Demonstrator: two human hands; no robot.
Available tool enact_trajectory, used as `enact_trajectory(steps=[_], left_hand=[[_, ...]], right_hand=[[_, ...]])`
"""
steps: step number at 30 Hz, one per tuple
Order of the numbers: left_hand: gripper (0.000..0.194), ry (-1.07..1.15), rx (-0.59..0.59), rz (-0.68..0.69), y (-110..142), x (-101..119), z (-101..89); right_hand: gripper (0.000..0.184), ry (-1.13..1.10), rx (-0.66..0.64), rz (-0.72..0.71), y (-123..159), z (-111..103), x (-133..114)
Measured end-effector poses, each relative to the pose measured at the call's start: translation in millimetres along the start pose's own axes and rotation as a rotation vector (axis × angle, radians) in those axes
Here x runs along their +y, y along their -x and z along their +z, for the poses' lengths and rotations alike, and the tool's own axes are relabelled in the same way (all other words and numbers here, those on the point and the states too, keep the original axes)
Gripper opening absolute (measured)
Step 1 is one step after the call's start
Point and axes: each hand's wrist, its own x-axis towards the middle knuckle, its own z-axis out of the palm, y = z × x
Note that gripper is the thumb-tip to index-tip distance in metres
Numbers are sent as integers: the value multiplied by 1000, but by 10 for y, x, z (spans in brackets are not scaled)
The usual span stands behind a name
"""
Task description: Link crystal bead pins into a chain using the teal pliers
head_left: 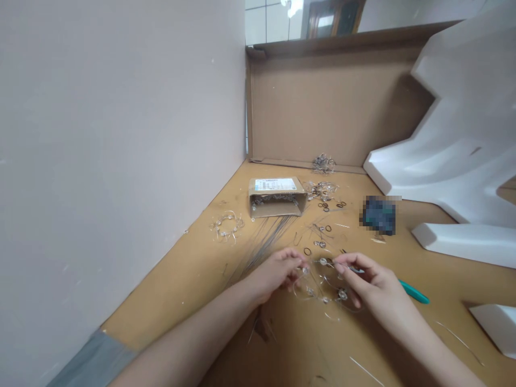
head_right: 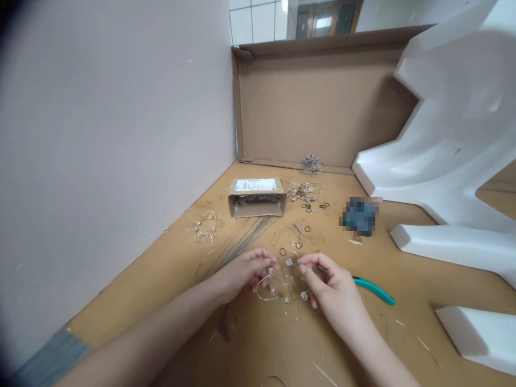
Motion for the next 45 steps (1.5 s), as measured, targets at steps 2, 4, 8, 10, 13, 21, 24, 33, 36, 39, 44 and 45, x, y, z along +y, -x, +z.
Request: enact_trajectory(steps=[2, 4, 8, 10, 13, 21, 24, 33, 36, 39, 44, 45], left_hand=[[15, -247, 269, 249, 47, 54, 10], [14, -535, 323, 501, 113, 105, 29], [22, -1091, 153, 642, 207, 124, 84], [24, -1269, 104, 660, 216, 84, 108], [25, -1377, 54, 660, 209, 10, 136], [9, -1171, 48, 623, 232, 55, 182], [12, -846, 101, 581, 227, 110, 152], [9, -449, 122, 513, 117, 48, 57], [11, -485, 135, 561, 109, 37, 65], [12, -427, 158, 508, 104, 52, 66], [17, -133, 182, 278, 75, 104, 45], [19, -96, 191, 253, 71, 116, 37]], right_hand=[[37, -14, 10, 8, -13, -5, 19], [37, -22, 7, 6, -22, 3, 32], [36, 7, 3, 5, -8, 55, 9], [34, 30, -5, 11, 8, 87, -19], [29, 57, -32, 3, 29, 120, -49], [29, 89, -20, -10, 2, 77, -32], [33, 82, 39, -8, -26, 9, -12], [34, 79, 68, -60, -46, -18, 15], [36, 29, 83, -53, -19, -27, -91], [37, 15, 105, -50, 6, -58, -188], [40, -10, 128, -84, -22, -108, -136], [40, -24, 136, -91, -33, -117, -106]])
